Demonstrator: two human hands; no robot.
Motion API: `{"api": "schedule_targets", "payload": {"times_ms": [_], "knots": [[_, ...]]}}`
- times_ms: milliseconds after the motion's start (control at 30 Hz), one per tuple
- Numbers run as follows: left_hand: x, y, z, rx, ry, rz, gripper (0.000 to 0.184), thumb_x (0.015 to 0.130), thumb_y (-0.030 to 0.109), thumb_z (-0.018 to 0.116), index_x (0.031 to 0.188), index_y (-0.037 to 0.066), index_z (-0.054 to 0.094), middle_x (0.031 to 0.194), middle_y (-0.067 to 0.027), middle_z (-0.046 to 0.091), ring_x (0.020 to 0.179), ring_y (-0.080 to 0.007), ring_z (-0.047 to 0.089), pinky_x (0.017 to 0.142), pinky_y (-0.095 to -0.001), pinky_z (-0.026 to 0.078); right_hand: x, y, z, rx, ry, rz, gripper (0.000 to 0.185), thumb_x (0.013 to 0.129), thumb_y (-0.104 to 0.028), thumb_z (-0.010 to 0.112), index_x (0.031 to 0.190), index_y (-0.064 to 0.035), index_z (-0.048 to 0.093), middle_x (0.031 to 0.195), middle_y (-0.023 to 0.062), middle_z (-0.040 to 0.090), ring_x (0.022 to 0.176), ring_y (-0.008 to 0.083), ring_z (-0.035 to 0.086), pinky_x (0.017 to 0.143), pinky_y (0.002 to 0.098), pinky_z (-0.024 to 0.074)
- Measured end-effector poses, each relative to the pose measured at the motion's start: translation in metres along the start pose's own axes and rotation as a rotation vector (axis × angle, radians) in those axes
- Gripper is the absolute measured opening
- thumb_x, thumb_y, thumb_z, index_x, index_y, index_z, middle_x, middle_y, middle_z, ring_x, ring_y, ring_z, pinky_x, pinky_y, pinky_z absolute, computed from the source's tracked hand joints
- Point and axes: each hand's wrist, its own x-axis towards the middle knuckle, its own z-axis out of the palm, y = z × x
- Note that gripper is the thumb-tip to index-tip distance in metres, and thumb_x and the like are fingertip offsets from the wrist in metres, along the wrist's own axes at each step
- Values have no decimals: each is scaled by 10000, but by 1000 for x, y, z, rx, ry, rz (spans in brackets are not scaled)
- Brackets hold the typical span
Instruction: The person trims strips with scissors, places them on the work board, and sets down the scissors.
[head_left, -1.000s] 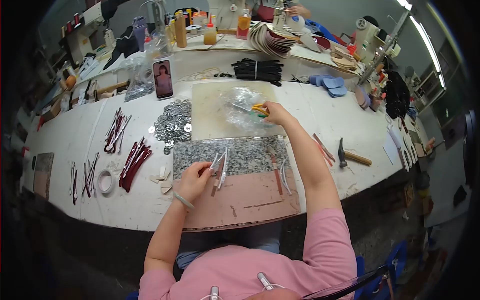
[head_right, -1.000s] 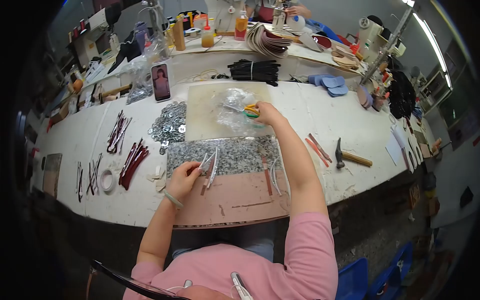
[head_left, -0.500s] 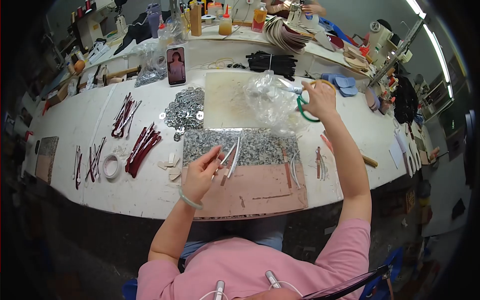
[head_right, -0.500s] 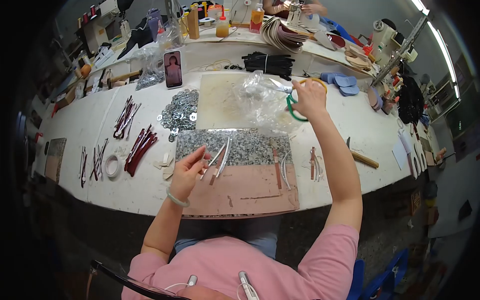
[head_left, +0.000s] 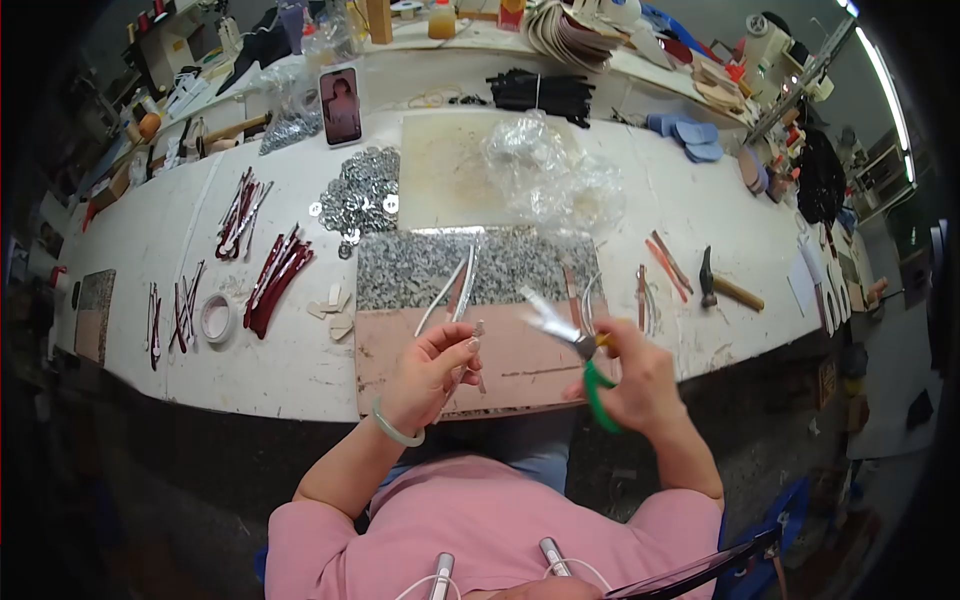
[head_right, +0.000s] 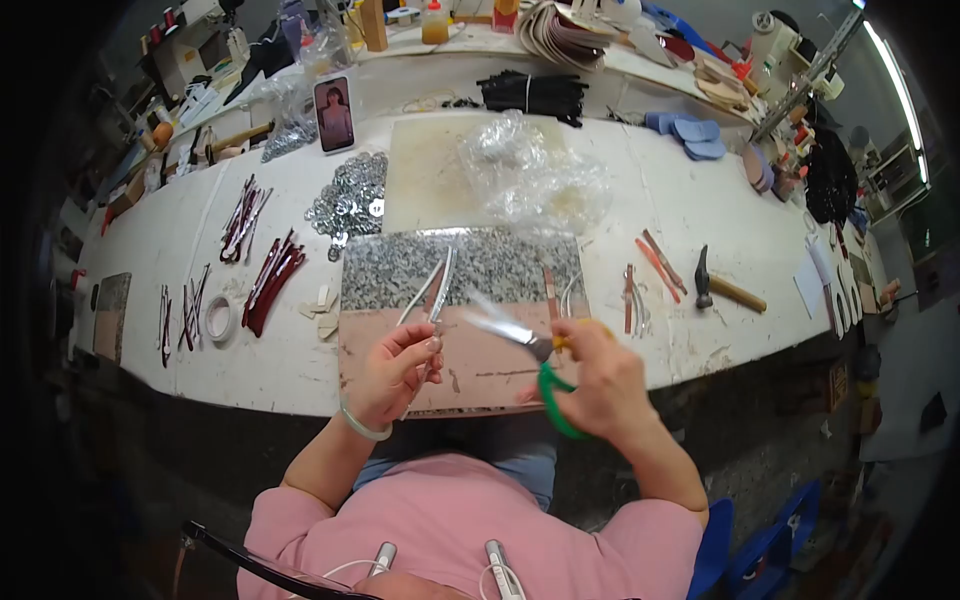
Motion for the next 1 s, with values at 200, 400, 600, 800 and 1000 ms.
{"api": "schedule_targets", "payload": {"times_ms": [200,400,600,800,1000], "knots": [[-22,-18,10,92,-42,-106,279,919,82,570,1181,-14,562,815,-35,583,689,-96,563,596,-225,501,-36,-10,38,-35,-12,-35,725,587,-481,831,1068,-20,545,832,64,565,757,249,575,677,349,476],[-37,-26,18,118,0,-176,274,929,72,546,1183,-28,561,795,-51,574,698,-109,565,597,-254,530,-49,-9,50,-40,44,-67,736,590,-492,822,1087,-30,537,824,64,524,735,243,538,646,353,448],[-43,-28,19,128,-14,-188,271,926,61,548,1184,-23,557,800,-58,573,726,-123,572,621,-287,554,-57,-7,52,-32,14,-54,742,608,-488,814,1122,-37,525,843,84,505,761,265,521,679,366,439],[-45,-32,18,121,-17,-194,299,926,73,564,1199,-47,545,789,-50,570,696,-104,590,652,-278,571,-63,-8,53,-34,-28,-19,754,627,-510,794,1146,-38,518,870,97,496,799,286,511,710,385,431],[-47,-35,17,129,-18,-185,312,915,54,576,1201,-66,545,857,-47,547,704,-108,601,663,-273,575,-68,-9,57,-16,-69,-4,761,635,-515,787,1163,-39,513,891,108,492,824,292,501,718,386,425]]}}
